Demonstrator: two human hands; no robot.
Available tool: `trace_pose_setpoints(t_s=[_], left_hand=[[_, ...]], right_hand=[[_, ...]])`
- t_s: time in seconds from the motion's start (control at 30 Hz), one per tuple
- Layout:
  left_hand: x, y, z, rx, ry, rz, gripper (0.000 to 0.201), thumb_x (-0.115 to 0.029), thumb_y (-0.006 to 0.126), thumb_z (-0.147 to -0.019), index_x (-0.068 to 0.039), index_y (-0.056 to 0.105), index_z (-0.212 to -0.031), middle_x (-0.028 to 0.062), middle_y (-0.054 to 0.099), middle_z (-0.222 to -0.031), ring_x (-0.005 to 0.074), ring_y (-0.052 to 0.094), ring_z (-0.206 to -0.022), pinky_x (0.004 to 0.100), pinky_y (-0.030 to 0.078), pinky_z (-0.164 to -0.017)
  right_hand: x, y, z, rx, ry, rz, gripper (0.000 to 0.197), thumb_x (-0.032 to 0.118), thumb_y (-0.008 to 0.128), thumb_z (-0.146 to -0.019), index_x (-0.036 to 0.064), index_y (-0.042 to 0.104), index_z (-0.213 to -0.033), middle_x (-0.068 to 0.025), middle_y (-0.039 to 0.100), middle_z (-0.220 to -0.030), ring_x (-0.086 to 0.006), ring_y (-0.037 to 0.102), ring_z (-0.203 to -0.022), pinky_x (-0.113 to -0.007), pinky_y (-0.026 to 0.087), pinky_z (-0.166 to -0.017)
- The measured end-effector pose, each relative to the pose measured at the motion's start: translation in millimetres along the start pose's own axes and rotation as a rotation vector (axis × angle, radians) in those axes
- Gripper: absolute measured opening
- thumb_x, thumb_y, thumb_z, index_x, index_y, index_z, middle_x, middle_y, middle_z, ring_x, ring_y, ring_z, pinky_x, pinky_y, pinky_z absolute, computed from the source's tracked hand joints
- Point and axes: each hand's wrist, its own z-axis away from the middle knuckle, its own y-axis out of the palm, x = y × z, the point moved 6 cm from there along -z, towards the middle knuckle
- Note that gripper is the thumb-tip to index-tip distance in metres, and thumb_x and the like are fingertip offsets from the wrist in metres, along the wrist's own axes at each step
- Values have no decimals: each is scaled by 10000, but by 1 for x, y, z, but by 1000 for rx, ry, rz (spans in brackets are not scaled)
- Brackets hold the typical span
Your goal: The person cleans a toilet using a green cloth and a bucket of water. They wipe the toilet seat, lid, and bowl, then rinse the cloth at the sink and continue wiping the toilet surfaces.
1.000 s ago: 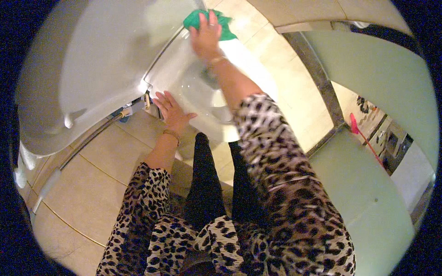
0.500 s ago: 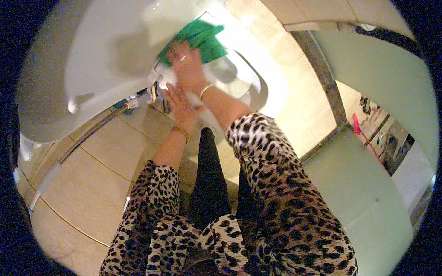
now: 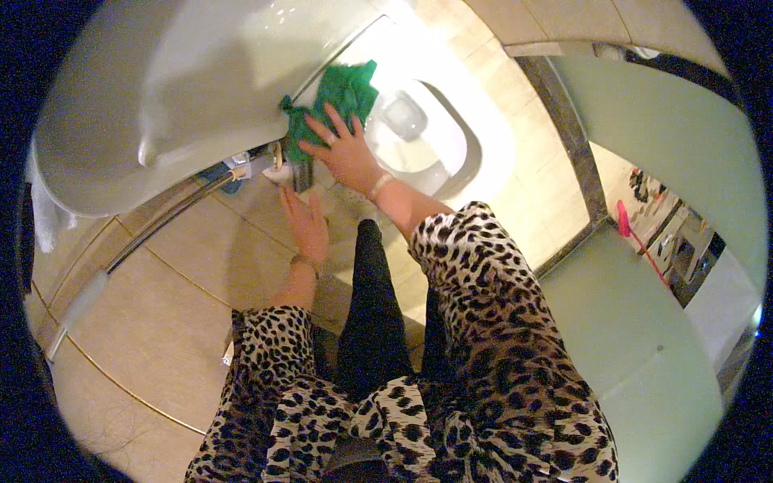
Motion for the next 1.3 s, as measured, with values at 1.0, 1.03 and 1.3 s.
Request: trace_pose_setpoints(t_s=[1.0,1.03,1.3], left_hand=[[-9,71,-83,391,-476,534,1046,-334,742,-815,44,15,-1464,226,371,-1439,331,380,-1312,432,335,-1078],[13,72,-88,363,-545,470,1072,-322,757,-799,31,-11,-1458,221,390,-1421,328,399,-1290,436,354,-1058],[126,66,-114,383,-838,82,1273,-240,858,-701,-60,-183,-1411,187,534,-1272,321,539,-1117,480,494,-902]], right_hand=[[-111,-29,306,503,14,52,274,93,609,-823,281,717,-990,94,385,-1493,-221,294,-1413,-564,266,-1118],[-113,-58,280,411,82,0,260,63,604,-810,224,723,-977,64,420,-1466,-191,321,-1388,-542,318,-1061],[14,4,232,92,419,-301,519,-17,569,-749,170,578,-1234,-60,528,-1355,-311,485,-1220,-462,386,-938]])
